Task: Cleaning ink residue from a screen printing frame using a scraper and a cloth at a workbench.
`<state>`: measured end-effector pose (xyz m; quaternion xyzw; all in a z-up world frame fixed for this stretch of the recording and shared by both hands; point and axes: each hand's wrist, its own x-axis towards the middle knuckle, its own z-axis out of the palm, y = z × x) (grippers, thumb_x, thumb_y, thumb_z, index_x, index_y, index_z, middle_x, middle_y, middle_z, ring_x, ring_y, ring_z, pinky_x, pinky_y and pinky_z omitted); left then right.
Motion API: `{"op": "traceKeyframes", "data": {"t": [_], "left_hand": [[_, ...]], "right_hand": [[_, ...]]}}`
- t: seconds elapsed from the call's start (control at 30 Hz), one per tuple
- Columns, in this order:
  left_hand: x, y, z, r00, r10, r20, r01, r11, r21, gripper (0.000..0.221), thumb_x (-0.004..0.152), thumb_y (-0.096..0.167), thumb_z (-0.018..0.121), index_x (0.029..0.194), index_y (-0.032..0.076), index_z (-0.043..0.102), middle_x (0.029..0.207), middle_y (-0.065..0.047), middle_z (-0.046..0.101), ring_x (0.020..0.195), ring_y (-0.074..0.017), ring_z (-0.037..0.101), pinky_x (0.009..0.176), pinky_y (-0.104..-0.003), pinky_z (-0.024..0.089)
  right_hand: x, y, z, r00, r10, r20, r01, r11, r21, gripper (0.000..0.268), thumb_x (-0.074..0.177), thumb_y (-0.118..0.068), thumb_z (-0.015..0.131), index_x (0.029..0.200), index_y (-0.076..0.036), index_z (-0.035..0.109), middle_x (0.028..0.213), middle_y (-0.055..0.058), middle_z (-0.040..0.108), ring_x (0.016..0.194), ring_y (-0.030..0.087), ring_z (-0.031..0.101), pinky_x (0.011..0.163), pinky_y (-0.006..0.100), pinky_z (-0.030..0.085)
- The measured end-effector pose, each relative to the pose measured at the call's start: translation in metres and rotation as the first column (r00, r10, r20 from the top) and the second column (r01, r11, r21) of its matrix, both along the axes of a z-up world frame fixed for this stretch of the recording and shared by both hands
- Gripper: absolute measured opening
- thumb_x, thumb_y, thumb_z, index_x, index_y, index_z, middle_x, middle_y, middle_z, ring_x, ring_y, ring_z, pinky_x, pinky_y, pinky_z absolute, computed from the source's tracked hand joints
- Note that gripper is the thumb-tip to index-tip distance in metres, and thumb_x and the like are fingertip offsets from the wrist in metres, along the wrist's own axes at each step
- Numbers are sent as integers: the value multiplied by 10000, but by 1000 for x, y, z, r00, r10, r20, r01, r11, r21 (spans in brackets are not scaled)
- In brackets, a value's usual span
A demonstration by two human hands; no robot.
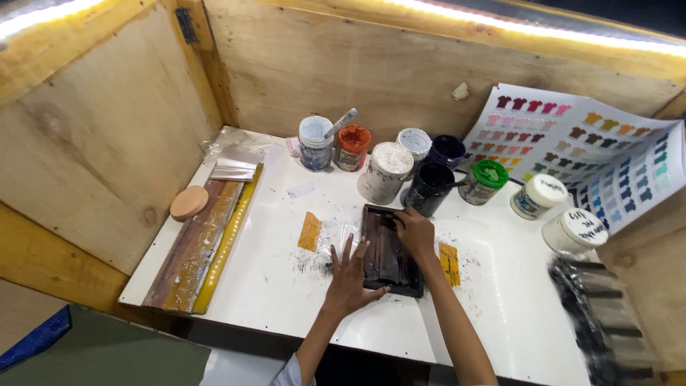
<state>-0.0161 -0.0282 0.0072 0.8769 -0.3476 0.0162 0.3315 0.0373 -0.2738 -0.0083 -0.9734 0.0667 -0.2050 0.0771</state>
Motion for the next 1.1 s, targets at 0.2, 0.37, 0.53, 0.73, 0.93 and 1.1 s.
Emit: {"op": "traceKeyframes", "data": {"t": [0.2,0.37,0.53,0.73,0.93,1.1], "left_hand": [[2,2,-10,998,-38,54,41,997,-70,1182,805,637,779,1574,134,35,1668,-129,104,1566,-307,-31,1161,-675,-139],[3,0,-13,998,-31,60,35,996,-77,1157,805,666,744,1569,134,57,1663,-125,128,1566,-294,-18,1163,-681,-133],[0,2,5,1000,-23,-10,22,997,-71,1051,784,643,720,1522,87,220,1608,-170,309,1548,-356,49,1160,-702,-118],[0,1,2,1000,-14,-6,14,1000,-25,1049,799,632,727,1520,90,192,1633,-152,267,1548,-363,25,1169,-705,-94],[0,2,1,1000,-20,11,20,1000,6,1047,809,628,716,1533,91,186,1649,-142,239,1549,-366,5,1175,-700,-92],[-1,0,-3,1000,0,26,1,1000,-2,1036,797,635,718,1522,94,213,1644,-134,263,1552,-365,16,1179,-692,-88]], "right_hand": [[9,-5,-28,998,53,-18,-54,998,-16,262,876,-180,674,1115,-122,762,1006,82,767,745,366,721,572,480,562],[10,-4,-40,992,73,-107,-79,995,-54,403,802,-2,627,1176,-98,745,1002,115,721,749,396,710,560,481,564],[0,6,-44,984,57,-167,-83,985,-150,312,910,-11,628,1199,-72,730,1163,176,712,678,291,748,624,392,622],[-11,14,-55,977,36,-208,-101,945,-312,365,863,5,640,1220,-51,690,1239,181,651,568,214,705,577,362,599],[-25,15,-64,968,55,-244,-138,931,-338,417,838,9,632,1244,-60,693,1206,158,663,531,192,681,517,342,560],[-41,27,-52,961,83,-263,-175,921,-347,420,823,8,655,1233,-74,691,1210,151,671,542,209,699,514,339,563]]}}
